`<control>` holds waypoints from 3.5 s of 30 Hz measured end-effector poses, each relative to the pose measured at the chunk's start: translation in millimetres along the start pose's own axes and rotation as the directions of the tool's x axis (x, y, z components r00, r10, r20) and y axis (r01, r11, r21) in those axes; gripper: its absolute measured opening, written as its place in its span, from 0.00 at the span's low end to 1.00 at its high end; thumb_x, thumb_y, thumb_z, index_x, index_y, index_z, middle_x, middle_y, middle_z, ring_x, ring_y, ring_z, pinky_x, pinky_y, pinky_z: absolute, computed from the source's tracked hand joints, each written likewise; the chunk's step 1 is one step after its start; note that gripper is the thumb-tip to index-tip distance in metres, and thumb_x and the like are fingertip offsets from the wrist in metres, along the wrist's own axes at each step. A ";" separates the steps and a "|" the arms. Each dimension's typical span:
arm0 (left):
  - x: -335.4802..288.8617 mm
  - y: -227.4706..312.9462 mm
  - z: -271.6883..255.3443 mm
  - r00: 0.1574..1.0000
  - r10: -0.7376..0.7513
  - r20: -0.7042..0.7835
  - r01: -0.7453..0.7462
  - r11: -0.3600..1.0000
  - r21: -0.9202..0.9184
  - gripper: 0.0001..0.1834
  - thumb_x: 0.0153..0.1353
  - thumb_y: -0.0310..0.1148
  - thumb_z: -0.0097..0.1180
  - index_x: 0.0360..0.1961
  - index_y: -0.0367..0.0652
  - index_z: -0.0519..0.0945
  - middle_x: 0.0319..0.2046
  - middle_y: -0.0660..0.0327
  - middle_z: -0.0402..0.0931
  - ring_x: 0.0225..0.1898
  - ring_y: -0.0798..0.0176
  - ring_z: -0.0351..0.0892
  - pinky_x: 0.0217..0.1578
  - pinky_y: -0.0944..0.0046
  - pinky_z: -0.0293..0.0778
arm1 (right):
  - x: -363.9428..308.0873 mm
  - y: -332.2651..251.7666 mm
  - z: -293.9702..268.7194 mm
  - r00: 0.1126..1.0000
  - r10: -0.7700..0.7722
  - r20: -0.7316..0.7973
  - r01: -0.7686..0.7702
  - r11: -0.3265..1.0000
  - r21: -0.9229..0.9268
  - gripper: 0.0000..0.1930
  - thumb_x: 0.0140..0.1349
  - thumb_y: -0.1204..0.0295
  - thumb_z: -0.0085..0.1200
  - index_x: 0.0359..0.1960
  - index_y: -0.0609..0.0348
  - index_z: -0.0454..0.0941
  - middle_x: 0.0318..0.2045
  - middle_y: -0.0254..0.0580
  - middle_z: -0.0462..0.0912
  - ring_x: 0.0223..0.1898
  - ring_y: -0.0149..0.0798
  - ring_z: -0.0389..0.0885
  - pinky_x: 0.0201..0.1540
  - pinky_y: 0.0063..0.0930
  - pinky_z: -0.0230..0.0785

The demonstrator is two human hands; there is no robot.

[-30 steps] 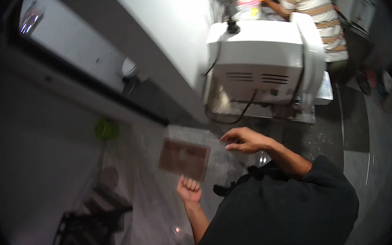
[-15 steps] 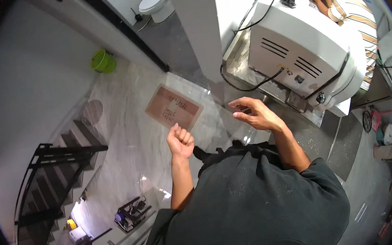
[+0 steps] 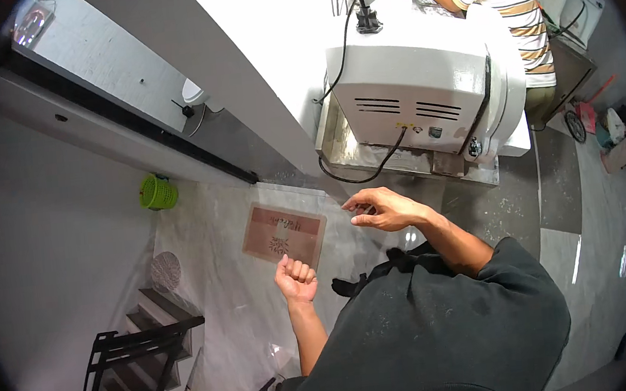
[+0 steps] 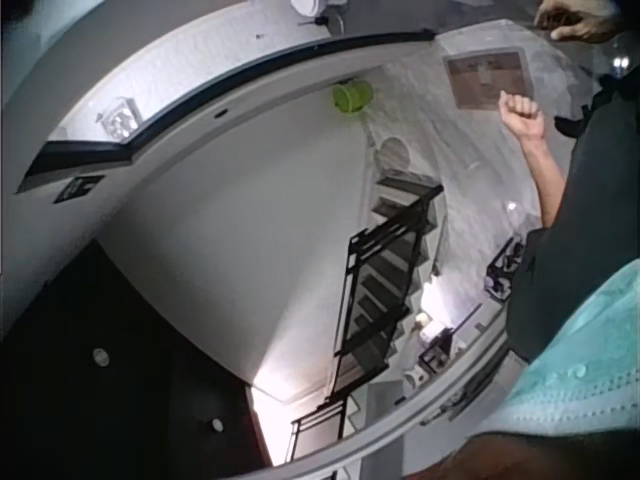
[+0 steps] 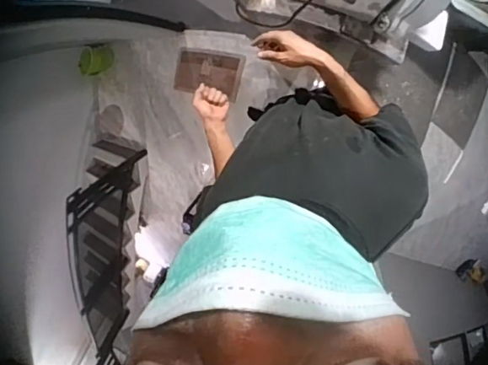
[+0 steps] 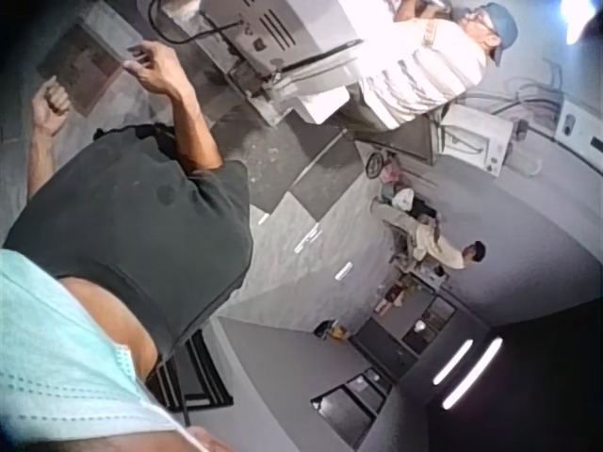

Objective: The person washes hands, then retrieves a dental prosthesis from a green tray. They inspect the prosthesis and place it into a white machine, adjusting it with their fingers.

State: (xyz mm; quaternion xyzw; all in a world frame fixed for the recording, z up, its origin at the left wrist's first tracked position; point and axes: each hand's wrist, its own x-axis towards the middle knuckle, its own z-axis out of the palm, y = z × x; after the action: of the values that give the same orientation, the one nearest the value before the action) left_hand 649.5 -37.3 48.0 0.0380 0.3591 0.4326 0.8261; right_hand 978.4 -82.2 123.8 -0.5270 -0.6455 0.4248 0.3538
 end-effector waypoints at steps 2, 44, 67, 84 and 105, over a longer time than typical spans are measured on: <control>5.6 1.2 0.2 0.999 -0.017 0.033 0.017 1.000 -0.002 0.30 0.72 0.42 0.53 0.15 0.56 0.51 0.12 0.73 0.41 0.13 0.70 0.37 0.16 0.65 0.40 | -0.3 -0.5 -1.2 1.000 0.018 -0.007 -0.018 1.000 0.018 0.25 0.69 0.56 0.62 0.59 0.63 0.80 0.51 0.55 0.85 0.51 0.48 0.85 0.54 0.43 0.78; -18.0 -9.9 -2.4 1.000 0.018 -0.016 -0.018 0.999 0.039 0.29 0.73 0.42 0.52 0.16 0.57 0.53 0.12 0.73 0.42 0.13 0.71 0.38 0.16 0.66 0.41 | -12.8 9.8 7.3 1.000 0.015 0.013 -0.015 1.000 0.016 0.25 0.69 0.55 0.63 0.60 0.61 0.79 0.52 0.53 0.84 0.54 0.50 0.83 0.56 0.43 0.76; -16.5 -10.5 -4.5 1.000 0.011 -0.026 -0.010 1.000 0.026 0.29 0.73 0.42 0.52 0.16 0.57 0.52 0.12 0.73 0.42 0.13 0.72 0.37 0.16 0.66 0.40 | -10.1 5.2 5.8 0.998 0.021 0.055 -0.021 1.000 -0.010 0.26 0.70 0.55 0.62 0.61 0.62 0.79 0.56 0.55 0.83 0.56 0.50 0.83 0.57 0.41 0.81; -14.2 -9.8 -4.2 1.000 -0.010 0.026 0.009 1.000 0.026 0.30 0.74 0.43 0.51 0.15 0.56 0.52 0.12 0.73 0.42 0.13 0.71 0.37 0.16 0.65 0.40 | -10.1 5.7 8.4 0.998 0.001 0.057 -0.002 1.000 0.015 0.26 0.70 0.56 0.62 0.61 0.63 0.78 0.56 0.55 0.82 0.57 0.50 0.83 0.57 0.41 0.81; -17.5 -11.0 -5.7 1.000 0.007 0.005 -0.007 1.000 0.027 0.30 0.74 0.42 0.51 0.15 0.57 0.52 0.12 0.73 0.42 0.13 0.71 0.37 0.16 0.66 0.40 | -12.5 7.4 7.4 0.999 0.007 0.037 -0.006 1.000 -0.017 0.25 0.70 0.57 0.62 0.61 0.63 0.78 0.55 0.56 0.82 0.56 0.51 0.83 0.57 0.43 0.82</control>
State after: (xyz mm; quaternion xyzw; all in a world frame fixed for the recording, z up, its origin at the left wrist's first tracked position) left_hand 647.1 -58.5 49.6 0.0514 0.3625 0.4307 0.8249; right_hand 977.0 -95.2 114.0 -0.5238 -0.6539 0.4304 0.3360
